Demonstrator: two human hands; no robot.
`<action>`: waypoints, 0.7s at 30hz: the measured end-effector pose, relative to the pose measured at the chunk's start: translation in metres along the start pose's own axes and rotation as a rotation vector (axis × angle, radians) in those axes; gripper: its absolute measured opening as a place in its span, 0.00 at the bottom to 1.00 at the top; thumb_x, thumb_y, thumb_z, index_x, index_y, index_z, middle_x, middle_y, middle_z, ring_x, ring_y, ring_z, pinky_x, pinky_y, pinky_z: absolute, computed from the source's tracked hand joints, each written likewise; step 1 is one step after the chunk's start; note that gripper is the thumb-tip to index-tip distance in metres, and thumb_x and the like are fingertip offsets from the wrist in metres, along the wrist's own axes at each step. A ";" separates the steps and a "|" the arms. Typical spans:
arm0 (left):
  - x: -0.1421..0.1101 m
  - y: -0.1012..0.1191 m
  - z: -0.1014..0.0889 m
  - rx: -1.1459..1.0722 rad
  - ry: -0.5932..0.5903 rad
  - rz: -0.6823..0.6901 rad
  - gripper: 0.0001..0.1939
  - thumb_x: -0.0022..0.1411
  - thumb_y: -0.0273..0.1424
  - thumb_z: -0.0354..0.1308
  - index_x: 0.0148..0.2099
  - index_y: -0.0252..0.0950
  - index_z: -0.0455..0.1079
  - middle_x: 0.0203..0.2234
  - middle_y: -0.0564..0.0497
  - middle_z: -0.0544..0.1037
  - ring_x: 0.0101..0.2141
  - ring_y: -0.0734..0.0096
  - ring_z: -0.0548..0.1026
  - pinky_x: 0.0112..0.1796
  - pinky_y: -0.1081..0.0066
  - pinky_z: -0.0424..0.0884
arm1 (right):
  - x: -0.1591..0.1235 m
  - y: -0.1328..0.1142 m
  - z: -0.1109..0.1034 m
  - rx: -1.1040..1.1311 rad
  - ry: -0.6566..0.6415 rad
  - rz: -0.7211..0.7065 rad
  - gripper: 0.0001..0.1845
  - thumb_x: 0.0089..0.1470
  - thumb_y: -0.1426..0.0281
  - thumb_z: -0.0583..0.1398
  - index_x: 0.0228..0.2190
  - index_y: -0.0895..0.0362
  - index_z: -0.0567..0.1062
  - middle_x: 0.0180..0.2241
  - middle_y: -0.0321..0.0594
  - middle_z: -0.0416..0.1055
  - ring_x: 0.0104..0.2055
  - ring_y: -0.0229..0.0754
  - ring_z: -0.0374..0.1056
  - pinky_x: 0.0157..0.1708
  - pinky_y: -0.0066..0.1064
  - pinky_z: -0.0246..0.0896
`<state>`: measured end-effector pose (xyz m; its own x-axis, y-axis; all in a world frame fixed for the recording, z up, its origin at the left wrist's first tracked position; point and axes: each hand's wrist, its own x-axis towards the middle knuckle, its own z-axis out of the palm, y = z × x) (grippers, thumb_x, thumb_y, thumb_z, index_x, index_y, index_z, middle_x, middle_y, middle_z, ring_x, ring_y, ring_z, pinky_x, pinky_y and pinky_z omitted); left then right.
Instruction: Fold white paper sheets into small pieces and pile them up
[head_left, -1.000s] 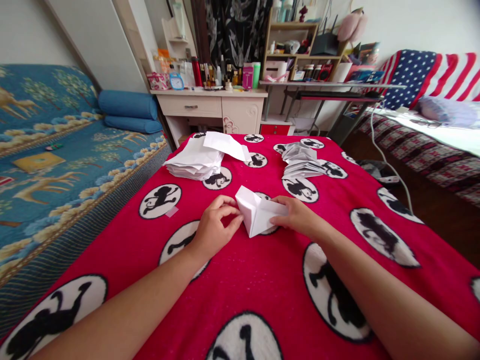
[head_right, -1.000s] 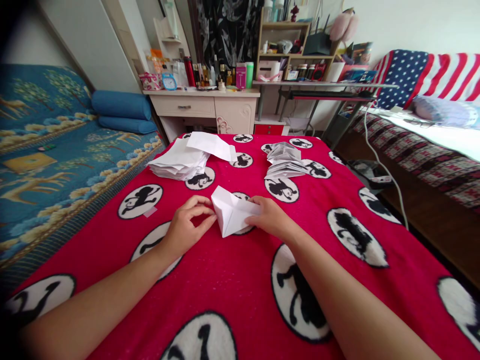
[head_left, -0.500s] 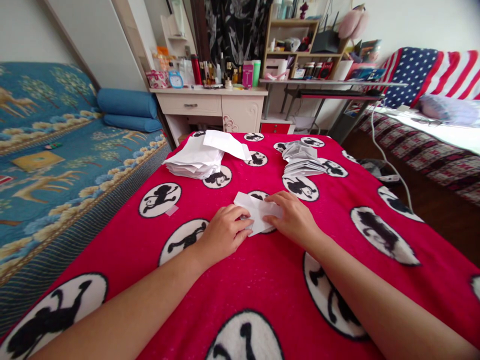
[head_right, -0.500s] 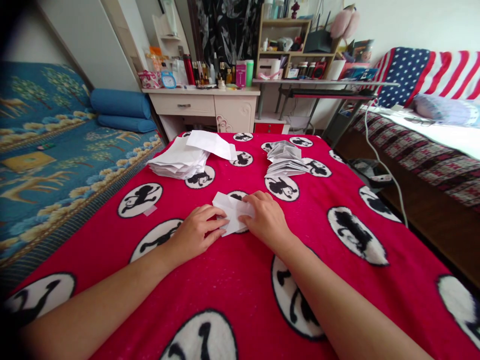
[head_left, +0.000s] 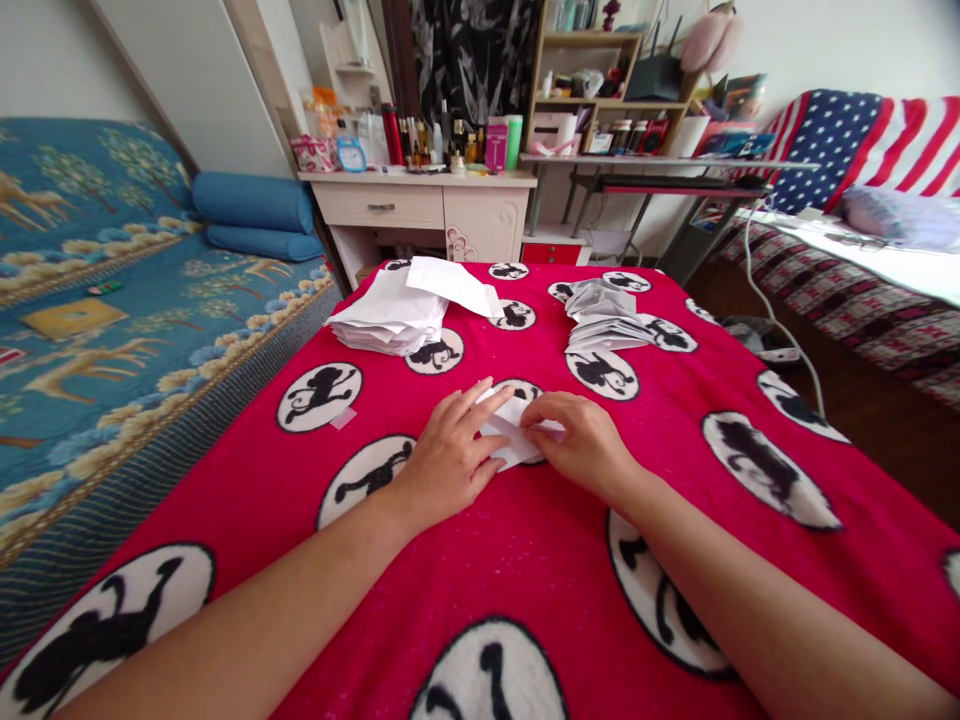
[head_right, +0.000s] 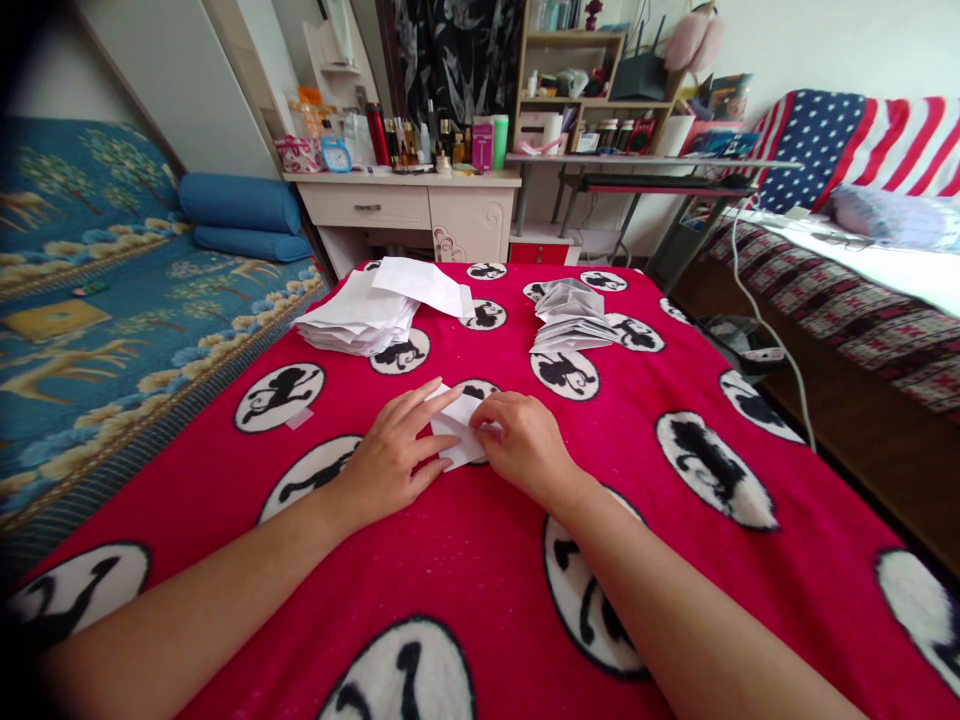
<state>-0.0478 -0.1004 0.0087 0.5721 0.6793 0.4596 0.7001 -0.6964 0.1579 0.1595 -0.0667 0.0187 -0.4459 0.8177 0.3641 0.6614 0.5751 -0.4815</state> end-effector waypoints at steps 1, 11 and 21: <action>0.000 0.000 0.000 0.005 -0.014 0.008 0.10 0.63 0.29 0.56 0.46 0.39 0.75 0.63 0.49 0.62 0.64 0.53 0.55 0.61 0.48 0.55 | 0.000 -0.002 -0.001 -0.009 -0.024 -0.002 0.07 0.47 0.78 0.60 0.28 0.56 0.77 0.31 0.39 0.74 0.34 0.40 0.69 0.36 0.29 0.60; -0.004 -0.006 0.010 -0.100 -0.026 -0.008 0.11 0.64 0.31 0.55 0.48 0.35 0.73 0.43 0.46 0.79 0.46 0.63 0.74 0.51 0.59 0.68 | 0.001 0.003 -0.002 -0.119 -0.063 0.218 0.04 0.50 0.72 0.61 0.32 0.56 0.76 0.32 0.39 0.74 0.33 0.39 0.68 0.31 0.28 0.57; -0.004 -0.006 0.011 -0.141 -0.018 -0.009 0.10 0.64 0.30 0.55 0.46 0.36 0.74 0.41 0.47 0.78 0.44 0.64 0.73 0.48 0.61 0.69 | 0.003 0.009 -0.009 -0.188 -0.143 0.449 0.22 0.44 0.59 0.66 0.41 0.54 0.75 0.36 0.39 0.75 0.36 0.43 0.69 0.32 0.30 0.56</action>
<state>-0.0498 -0.0962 -0.0043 0.5747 0.6886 0.4422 0.6388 -0.7152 0.2834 0.1700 -0.0594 0.0227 -0.1626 0.9861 0.0347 0.8979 0.1624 -0.4090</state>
